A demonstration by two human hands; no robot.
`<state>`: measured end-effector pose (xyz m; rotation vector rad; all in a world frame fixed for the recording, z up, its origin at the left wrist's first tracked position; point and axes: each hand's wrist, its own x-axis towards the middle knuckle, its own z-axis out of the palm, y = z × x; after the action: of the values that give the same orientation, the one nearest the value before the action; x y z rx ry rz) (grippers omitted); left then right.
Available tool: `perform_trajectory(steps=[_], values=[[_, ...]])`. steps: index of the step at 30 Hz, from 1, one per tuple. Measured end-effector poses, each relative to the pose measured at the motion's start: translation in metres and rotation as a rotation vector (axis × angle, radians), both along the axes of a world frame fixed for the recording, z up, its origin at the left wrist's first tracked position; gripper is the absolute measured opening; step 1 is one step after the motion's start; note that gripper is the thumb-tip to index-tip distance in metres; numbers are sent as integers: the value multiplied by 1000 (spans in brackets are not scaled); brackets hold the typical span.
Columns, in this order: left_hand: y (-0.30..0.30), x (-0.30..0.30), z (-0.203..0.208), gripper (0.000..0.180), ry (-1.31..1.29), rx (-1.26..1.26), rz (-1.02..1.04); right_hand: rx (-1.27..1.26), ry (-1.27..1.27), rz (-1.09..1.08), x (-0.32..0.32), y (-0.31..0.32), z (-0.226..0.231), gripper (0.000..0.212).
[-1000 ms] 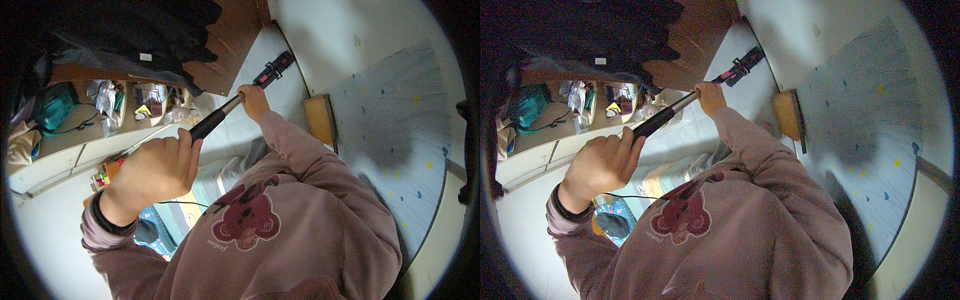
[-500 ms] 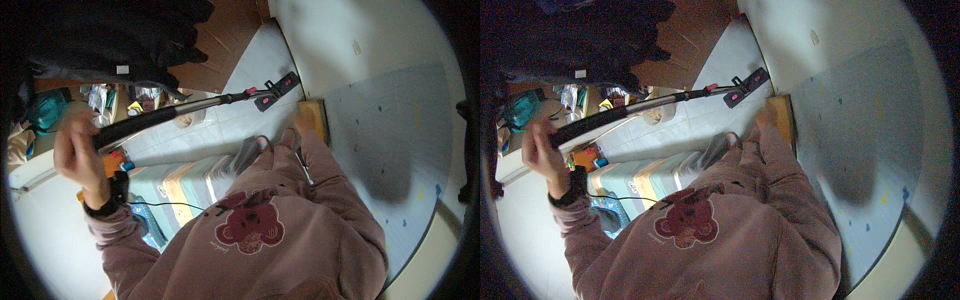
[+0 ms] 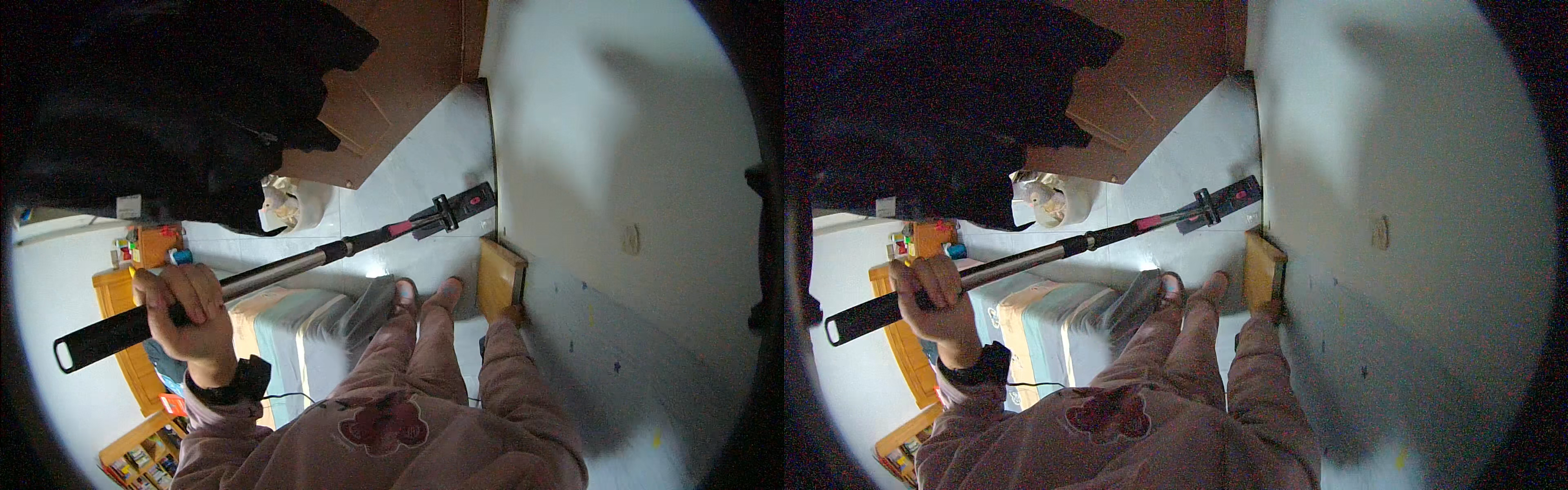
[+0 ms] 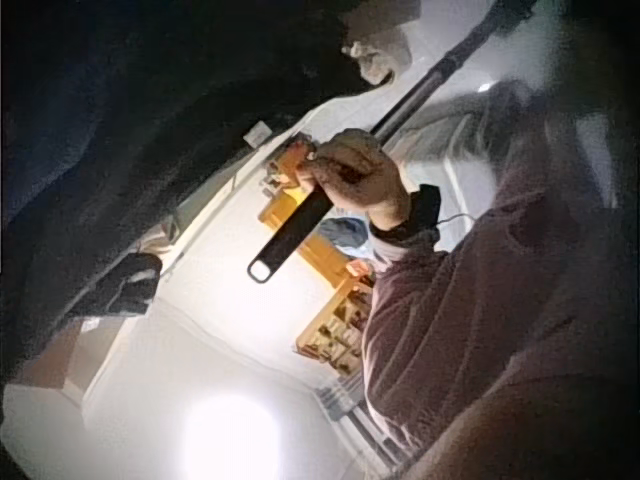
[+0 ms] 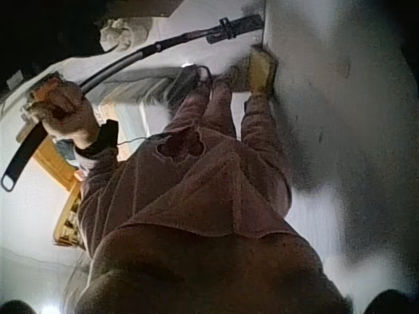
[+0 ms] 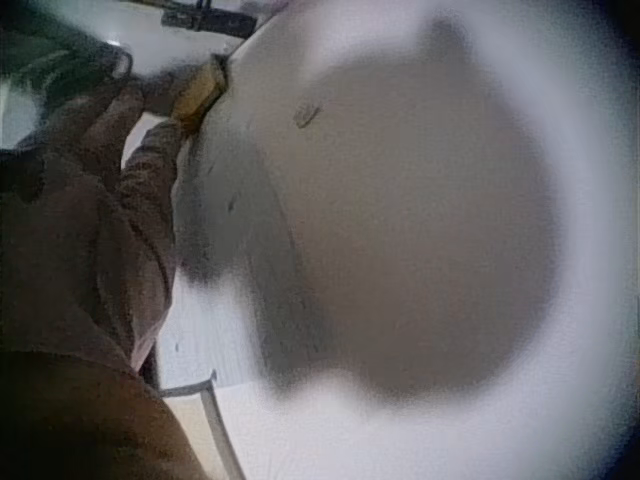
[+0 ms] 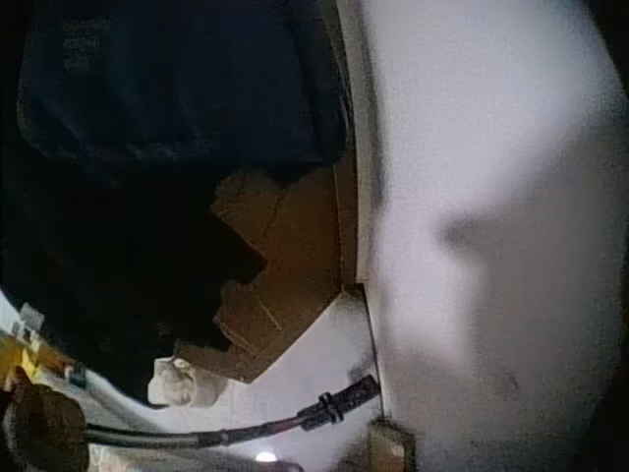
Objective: The person mops the floor in a bedroom and balcony area using a mop. They move items such as a box and a small stool to reach the floor, then continue mopping around furniture and along walls.
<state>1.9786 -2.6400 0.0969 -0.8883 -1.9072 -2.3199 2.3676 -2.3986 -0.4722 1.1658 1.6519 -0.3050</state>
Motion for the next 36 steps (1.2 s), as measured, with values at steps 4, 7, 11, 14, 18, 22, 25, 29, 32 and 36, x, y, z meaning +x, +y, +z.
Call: perform_trajectory(steps=[4, 7, 11, 14, 18, 22, 25, 29, 32, 36], values=[[-9, -5, 2, 21, -38, -47, -154, 130, 5, -235, 15, 0, -32, 47], [-9, -9, 7, 23, -61, -79, -208, 213, 278, -83, 11, -13, -19, 43], [-6, 0, 17, 28, -129, -103, -311, 188, 505, -164, -38, -7, 51, 38], [-9, 15, 27, 30, -192, -112, -345, 134, 472, 10, -85, 28, 114, 48], [-16, 25, 21, 31, -134, -124, -266, 184, 579, 165, -148, 67, 164, 53], [-20, 26, 14, 30, -141, -57, -198, 335, 812, 96, -223, 98, 157, 41], [-22, 24, 14, 31, -155, -8, -129, 277, 767, 62, -280, 135, 120, 43], [-23, 23, 10, 31, -96, -6, -10, 350, 882, 18, -340, 188, 36, 47], [-24, 24, 3, 31, -18, 29, 118, 411, 879, 95, -387, 234, -15, 51], [-28, 27, 1, 30, -32, 93, 175, 359, 861, -6, -418, 265, -16, 52]])
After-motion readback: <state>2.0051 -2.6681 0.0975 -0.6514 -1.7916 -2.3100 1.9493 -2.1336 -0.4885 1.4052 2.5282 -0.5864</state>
